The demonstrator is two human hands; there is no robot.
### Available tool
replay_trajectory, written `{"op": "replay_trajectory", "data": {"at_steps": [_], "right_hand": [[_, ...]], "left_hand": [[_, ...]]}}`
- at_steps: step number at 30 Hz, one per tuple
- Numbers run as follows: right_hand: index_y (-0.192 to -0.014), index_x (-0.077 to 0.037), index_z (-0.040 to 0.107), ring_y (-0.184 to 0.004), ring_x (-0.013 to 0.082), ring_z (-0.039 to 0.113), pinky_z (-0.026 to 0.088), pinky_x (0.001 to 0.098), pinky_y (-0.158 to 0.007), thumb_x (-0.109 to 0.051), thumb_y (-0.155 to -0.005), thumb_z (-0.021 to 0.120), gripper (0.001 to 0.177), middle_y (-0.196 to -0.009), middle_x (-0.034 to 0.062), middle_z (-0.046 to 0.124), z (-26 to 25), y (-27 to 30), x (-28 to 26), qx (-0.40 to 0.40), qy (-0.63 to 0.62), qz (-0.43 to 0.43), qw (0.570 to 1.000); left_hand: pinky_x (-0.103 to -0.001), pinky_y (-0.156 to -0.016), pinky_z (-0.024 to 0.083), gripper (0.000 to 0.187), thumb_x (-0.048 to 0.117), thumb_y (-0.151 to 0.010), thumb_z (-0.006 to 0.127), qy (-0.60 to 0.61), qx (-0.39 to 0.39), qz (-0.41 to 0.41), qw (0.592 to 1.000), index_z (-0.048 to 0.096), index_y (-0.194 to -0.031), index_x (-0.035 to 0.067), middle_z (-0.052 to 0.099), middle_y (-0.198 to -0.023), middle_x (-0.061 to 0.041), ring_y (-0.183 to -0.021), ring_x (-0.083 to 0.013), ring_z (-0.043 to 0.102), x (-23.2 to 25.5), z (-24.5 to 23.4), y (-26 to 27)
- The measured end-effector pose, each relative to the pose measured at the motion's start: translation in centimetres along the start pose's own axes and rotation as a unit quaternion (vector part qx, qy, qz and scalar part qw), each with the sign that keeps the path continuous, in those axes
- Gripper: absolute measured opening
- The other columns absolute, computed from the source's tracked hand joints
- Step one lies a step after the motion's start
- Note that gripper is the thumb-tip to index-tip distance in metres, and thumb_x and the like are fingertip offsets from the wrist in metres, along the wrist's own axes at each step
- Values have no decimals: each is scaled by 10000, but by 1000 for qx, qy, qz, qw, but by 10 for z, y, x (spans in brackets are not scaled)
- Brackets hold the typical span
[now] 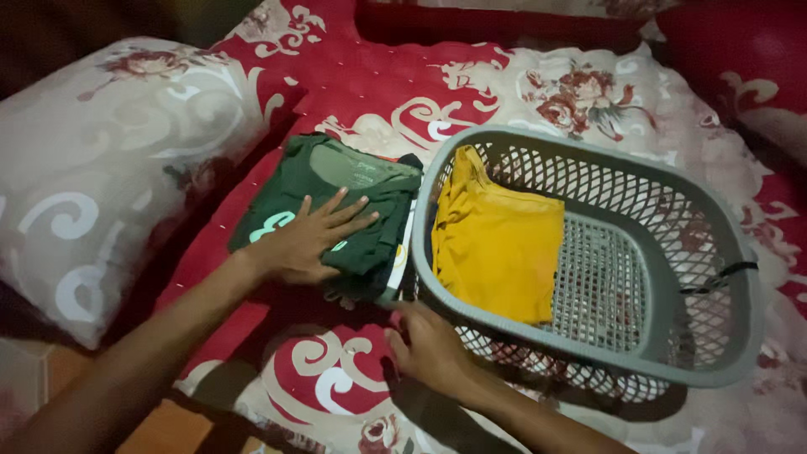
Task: The person folds several shirts on a bed and places them into a laundry basket. They handle each shirt one at a time, folding it neatly and stacking it in the basket.
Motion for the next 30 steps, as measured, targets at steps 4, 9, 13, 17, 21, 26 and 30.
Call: {"op": "replay_trajectory", "data": {"at_steps": [4, 9, 13, 17, 21, 26, 30], "right_hand": [[-1269, -28, 667, -810, 376, 724, 581, 445, -687, -157, -1019, 571, 297, -973, 204, 732, 24, -9, -3, -16, -136, 119, 983], [-1225, 29, 591, -886, 211, 735, 635, 336, -789, -64, -1013, 445, 273, -1054, 131, 704, 62, -54, -3, 8, -497, 99, 862], [-1171, 20, 496, -948, 263, 656, 599, 529, -973, -33, -1084, 494, 102, -1036, 142, 594, 94, -68, 15, 22, -722, 91, 686], [-1274, -81, 502, -1295, 315, 499, 467, 618, -1133, -85, -1020, 464, 257, -1276, 61, 573, 115, -83, 16, 107, -756, 269, 587], [-1384, -122, 538, -1386, 358, 485, 249, 547, -1191, -307, -1026, 366, 439, -1441, 118, 563, 107, -116, -1, 48, -811, 157, 561], [-1494, -75, 500, -1409, 349, 491, 402, 496, -1168, -447, -1001, 314, 645, -1542, 175, 504, 95, -144, -6, -7, -902, 101, 421], [-1478, -138, 475, -1377, 332, 468, 356, 497, -1159, -582, -986, 324, 680, -1517, 136, 485, 103, -168, 8, -11, -901, 98, 422]], "left_hand": [[-823, -1082, 150, 1039, 474, -722, 753, -61, 7, -15, 998, 169, -1582, 451, 76, -1718, -77, -1535, -487, 83, 6, 4, -1], [-814, -1086, 142, 941, 478, -809, 718, -124, -3, -26, 992, 198, -1594, 480, 85, -1689, -108, -1508, -486, 120, 18, -11, -1], [-746, -1137, 171, 917, 353, -816, 710, -78, -18, -33, 996, 212, -1580, 454, 166, -1680, -111, -1531, -430, 170, 25, -14, -3], [-676, -1168, 211, 938, 240, -796, 713, -60, 10, -33, 998, 226, -1583, 393, 228, -1658, -156, -1507, -411, 239, 28, -26, 1], [-650, -1178, 214, 990, 131, -742, 696, 12, 18, -27, 999, 238, -1589, 357, 253, -1661, -166, -1503, -412, 267, 35, -39, 7], [-638, -1192, 213, 956, 92, -762, 642, 50, 47, -1, 998, 248, -1608, 297, 287, -1657, -173, -1503, -432, 284, 36, -44, 13], [-620, -1208, 222, 931, 79, -753, 611, 66, 73, 0, 995, 298, -1604, 289, 313, -1657, -171, -1503, -439, 291, 39, -45, 12]]}}
Point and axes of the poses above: each hand's wrist, its own y-axis away from the middle knuckle, its own z-axis out of the palm, x = y × z, the point moved 1 cm from there along -y, towards the middle knuckle
